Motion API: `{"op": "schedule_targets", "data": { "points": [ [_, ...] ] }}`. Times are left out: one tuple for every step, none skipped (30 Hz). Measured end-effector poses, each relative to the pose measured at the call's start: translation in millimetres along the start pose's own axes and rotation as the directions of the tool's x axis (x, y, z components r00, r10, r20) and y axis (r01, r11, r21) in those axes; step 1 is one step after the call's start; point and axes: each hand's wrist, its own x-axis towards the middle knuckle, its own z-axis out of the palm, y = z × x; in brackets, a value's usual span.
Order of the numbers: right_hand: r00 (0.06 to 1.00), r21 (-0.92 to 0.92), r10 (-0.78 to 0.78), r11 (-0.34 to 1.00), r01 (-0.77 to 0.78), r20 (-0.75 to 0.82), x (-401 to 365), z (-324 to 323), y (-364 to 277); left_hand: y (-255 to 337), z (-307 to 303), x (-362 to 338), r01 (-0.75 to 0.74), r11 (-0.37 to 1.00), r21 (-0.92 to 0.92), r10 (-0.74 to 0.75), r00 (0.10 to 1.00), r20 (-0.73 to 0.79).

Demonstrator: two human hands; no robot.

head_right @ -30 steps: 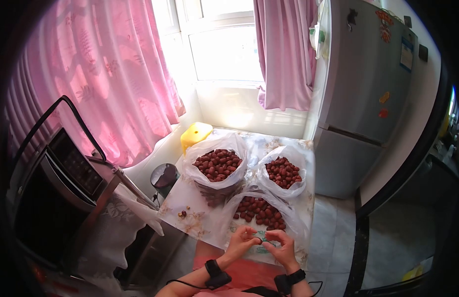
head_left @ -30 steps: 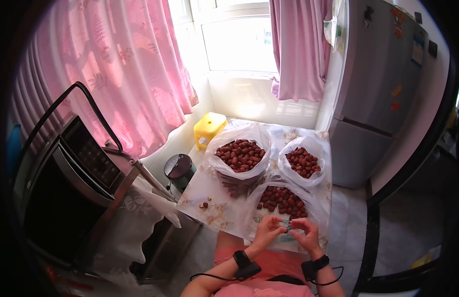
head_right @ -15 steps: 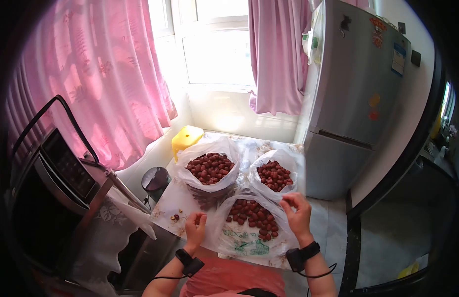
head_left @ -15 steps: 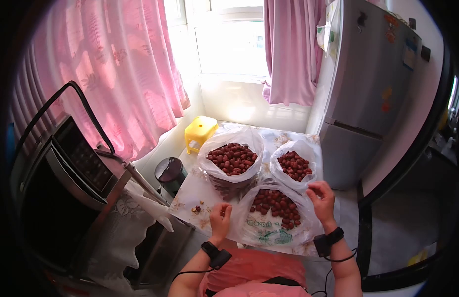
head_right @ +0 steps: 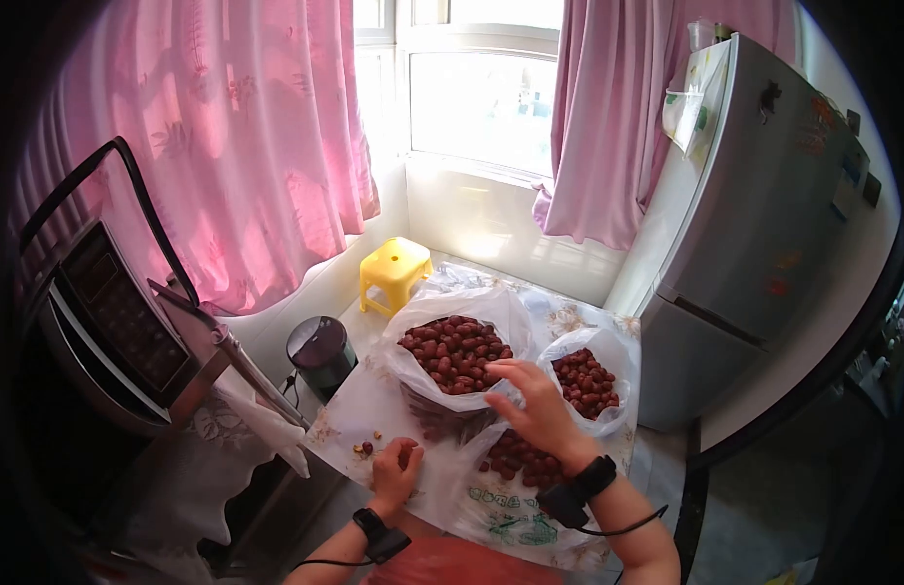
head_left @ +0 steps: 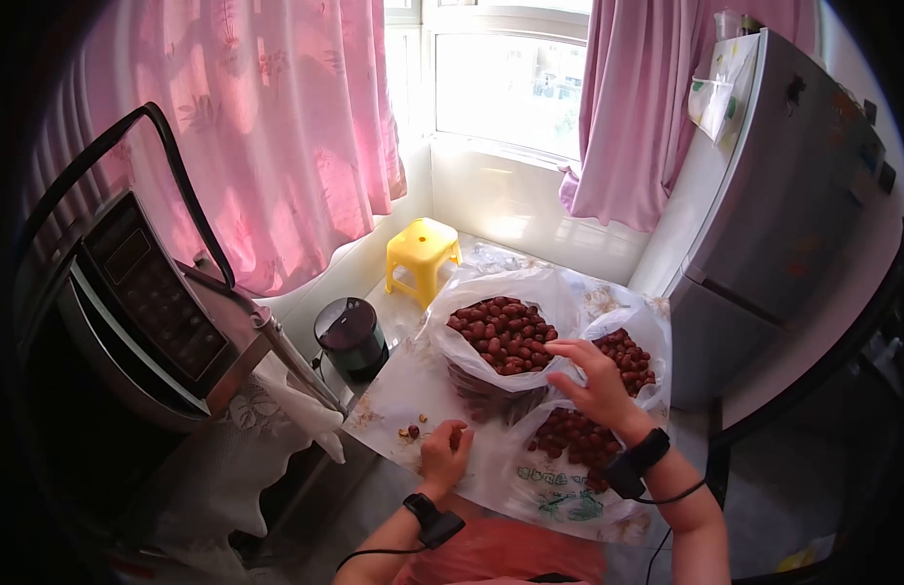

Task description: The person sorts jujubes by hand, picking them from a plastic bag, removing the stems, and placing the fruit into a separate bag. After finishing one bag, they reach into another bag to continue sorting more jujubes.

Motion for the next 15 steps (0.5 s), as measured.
{"op": "schedule_targets", "data": {
  "points": [
    [0.997,0.002,-0.041,0.999,0.041,0.069,11,18,-2,1,-1,0,0.006,1.000,0.005,-0.006,1.000,0.000],
    [0.983,-0.006,-0.041,0.999,0.043,0.179,19,37,1,1,-1,0,0.013,1.000,0.008,-0.013,1.000,0.000],
    [0.924,0.047,0.065,0.995,-0.089,0.376,25,50,-1,1,-1,1,0.023,1.000,0.007,-0.023,1.000,-0.004],
    [0.813,0.070,0.149,0.971,-0.227,0.562,30,61,-2,0,-2,1,0.000,0.999,0.045,0.000,1.000,0.011],
    [0.773,0.093,0.062,0.984,-0.155,0.631,30,72,-2,0,-2,2,-0.023,0.996,0.083,0.021,0.999,0.027],
    [0.720,0.122,-0.024,0.989,-0.084,0.693,25,81,0,1,-2,2,-0.011,0.997,0.081,0.009,1.000,0.022],
    [0.741,0.086,-0.095,0.995,0.050,0.665,18,88,1,3,-2,3,-0.036,0.995,0.090,0.034,0.999,0.018],
    [0.733,0.088,-0.094,0.995,0.047,0.674,18,92,6,4,-2,3,-0.060,0.993,0.100,0.059,0.998,0.015],
    [0.755,0.098,-0.059,0.995,-0.006,0.654,17,93,9,5,-2,3,-0.047,0.994,0.097,0.046,0.999,0.013],
    [0.774,0.109,-0.024,0.992,-0.059,0.632,18,95,11,5,-2,4,-0.059,0.994,0.096,0.057,0.998,0.024],
    [0.841,0.136,0.049,0.980,-0.144,0.538,22,95,13,4,-2,4,-0.073,0.993,0.096,0.070,0.997,0.034],
    [0.934,0.160,0.004,0.985,-0.066,0.358,24,96,19,3,-2,4,-0.064,0.994,0.094,0.061,0.998,0.029],
    [0.952,0.130,0.067,0.985,-0.110,0.299,31,91,19,2,-1,4,-0.081,0.992,0.098,0.078,0.996,0.033],
    [0.963,0.101,0.128,0.983,-0.155,0.236,38,86,17,2,-1,4,-0.100,0.990,0.102,0.097,0.995,0.038],
    [0.962,0.101,0.126,0.983,-0.154,0.241,42,86,19,2,-2,4,-0.095,0.990,0.101,0.092,0.995,0.034]
  ]
}}
